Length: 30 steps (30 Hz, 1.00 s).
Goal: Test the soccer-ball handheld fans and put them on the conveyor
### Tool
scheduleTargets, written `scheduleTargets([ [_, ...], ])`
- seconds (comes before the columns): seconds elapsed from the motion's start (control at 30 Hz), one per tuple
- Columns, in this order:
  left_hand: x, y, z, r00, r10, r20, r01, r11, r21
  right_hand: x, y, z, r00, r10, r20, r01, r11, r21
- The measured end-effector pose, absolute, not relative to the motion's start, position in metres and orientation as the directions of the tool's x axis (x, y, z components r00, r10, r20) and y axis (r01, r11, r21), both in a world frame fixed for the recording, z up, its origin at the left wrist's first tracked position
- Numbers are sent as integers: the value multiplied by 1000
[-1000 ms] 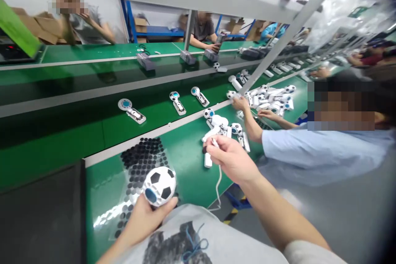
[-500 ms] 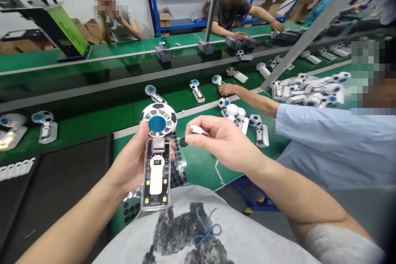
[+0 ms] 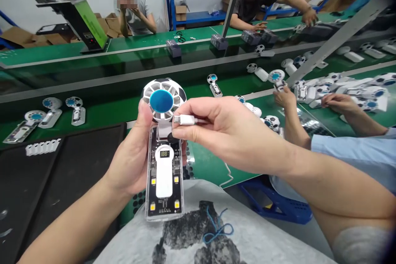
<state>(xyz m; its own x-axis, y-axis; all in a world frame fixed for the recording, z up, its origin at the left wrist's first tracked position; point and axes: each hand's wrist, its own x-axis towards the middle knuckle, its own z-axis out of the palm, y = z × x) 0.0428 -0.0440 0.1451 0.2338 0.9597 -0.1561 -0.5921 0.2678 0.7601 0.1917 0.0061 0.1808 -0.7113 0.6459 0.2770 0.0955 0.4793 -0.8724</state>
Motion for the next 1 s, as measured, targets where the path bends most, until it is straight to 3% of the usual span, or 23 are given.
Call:
scheduleTargets([
  [0.17,46,-46,148,115,987,-110,-586,157,795,189,4,181,-737,582,345,160,646,-747],
  [0.33,47,-46,145,12,996,-91,-488,85,869,189,1,178,-745,543,388,168,716,-678],
  [0.8,48,-40,145,108,992,-63,-430,104,897,187,2,172,-765,543,346,242,740,-627],
  [1.0,49,-40,144,59,991,-117,-519,130,845,187,4,174,-796,534,284,281,742,-608],
])
